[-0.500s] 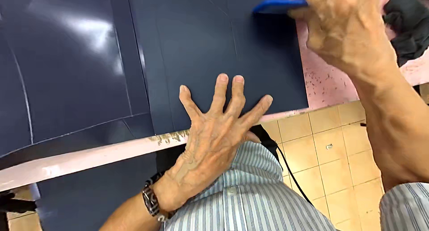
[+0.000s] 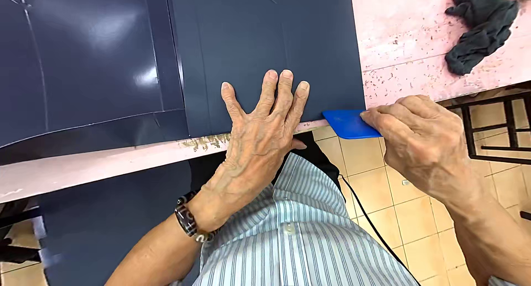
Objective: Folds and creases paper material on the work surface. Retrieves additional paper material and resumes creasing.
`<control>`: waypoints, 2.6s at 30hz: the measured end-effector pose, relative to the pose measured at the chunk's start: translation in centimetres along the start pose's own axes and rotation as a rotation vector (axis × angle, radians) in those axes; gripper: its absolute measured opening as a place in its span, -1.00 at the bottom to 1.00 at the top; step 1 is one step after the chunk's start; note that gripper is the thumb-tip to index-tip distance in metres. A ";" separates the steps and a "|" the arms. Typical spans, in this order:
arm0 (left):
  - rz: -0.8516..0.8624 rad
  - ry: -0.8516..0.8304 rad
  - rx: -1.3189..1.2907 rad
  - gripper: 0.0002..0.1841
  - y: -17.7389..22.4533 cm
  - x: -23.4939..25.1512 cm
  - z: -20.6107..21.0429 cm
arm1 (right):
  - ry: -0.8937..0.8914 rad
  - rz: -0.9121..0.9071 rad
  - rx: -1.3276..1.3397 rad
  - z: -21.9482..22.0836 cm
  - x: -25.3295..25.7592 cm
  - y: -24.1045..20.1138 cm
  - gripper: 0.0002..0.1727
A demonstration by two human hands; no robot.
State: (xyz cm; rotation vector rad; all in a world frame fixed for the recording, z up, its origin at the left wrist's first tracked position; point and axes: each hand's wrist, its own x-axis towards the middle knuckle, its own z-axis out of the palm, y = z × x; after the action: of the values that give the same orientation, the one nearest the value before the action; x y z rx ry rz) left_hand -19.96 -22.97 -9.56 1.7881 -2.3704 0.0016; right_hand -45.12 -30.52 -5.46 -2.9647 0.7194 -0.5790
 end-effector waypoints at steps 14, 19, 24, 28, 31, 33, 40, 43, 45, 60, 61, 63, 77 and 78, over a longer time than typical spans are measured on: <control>-0.065 -0.096 -0.045 0.11 2.6 4.7 -0.6 | 0.013 0.628 0.435 -1.8 3.0 8.7 -0.52; -0.031 -0.011 -0.238 0.18 1.4 3.5 -0.7 | -0.161 0.647 0.301 -1.8 2.9 10.3 -0.52; -0.023 0.022 -0.362 0.23 0.8 3.4 -0.9 | -0.110 0.742 0.398 -1.4 3.0 7.4 -0.68; -0.017 0.049 -0.404 0.24 0.7 3.5 -0.8 | -0.023 0.785 0.443 -0.3 3.7 5.8 -0.79; -0.029 0.056 -0.450 0.34 0.8 3.8 -1.2 | -0.007 0.798 0.469 0.3 4.7 4.1 -0.81; -0.040 0.056 -0.484 0.36 0.9 3.8 -1.6 | -0.024 0.770 0.459 1.1 5.9 2.6 -0.79; -0.062 0.260 -0.450 0.02 -1.2 0.3 -3.6 | -0.116 0.608 0.456 2.6 8.9 -0.6 -0.58; -0.190 0.266 -0.026 -0.43 -5.9 -7.1 -7.5 | -0.116 0.669 0.445 3.2 8.5 0.5 -0.50; -0.329 0.150 0.166 -0.53 -9.4 -11.3 -8.4 | -0.091 0.702 0.441 3.5 8.6 0.4 -0.53; -0.256 0.162 0.103 -0.55 -15.5 -9.6 -5.5 | -0.154 0.507 0.468 7.8 16.0 -9.1 -0.54; -0.262 0.180 0.090 -0.55 -15.2 -9.6 -5.5 | -0.171 0.491 0.473 7.3 15.4 -8.5 -0.51; -0.258 0.225 0.051 -0.60 -14.0 -9.5 -5.5 | -0.174 0.480 0.466 6.7 14.5 -6.8 -0.47; -0.345 0.009 0.071 -0.61 -20.8 -17.0 -8.9 | -0.164 -0.347 0.287 6.1 16.3 -4.0 -0.50; -0.329 -0.015 0.084 -0.63 -21.1 -16.5 -8.8 | -0.156 -0.490 0.263 6.1 17.3 -4.3 -0.55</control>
State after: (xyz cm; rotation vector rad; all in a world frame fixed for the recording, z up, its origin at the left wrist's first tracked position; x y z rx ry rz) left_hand 5.76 -12.26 -5.34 2.2031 -2.0847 0.0462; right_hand -26.77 -34.74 -4.56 -2.8820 -0.0996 -0.4094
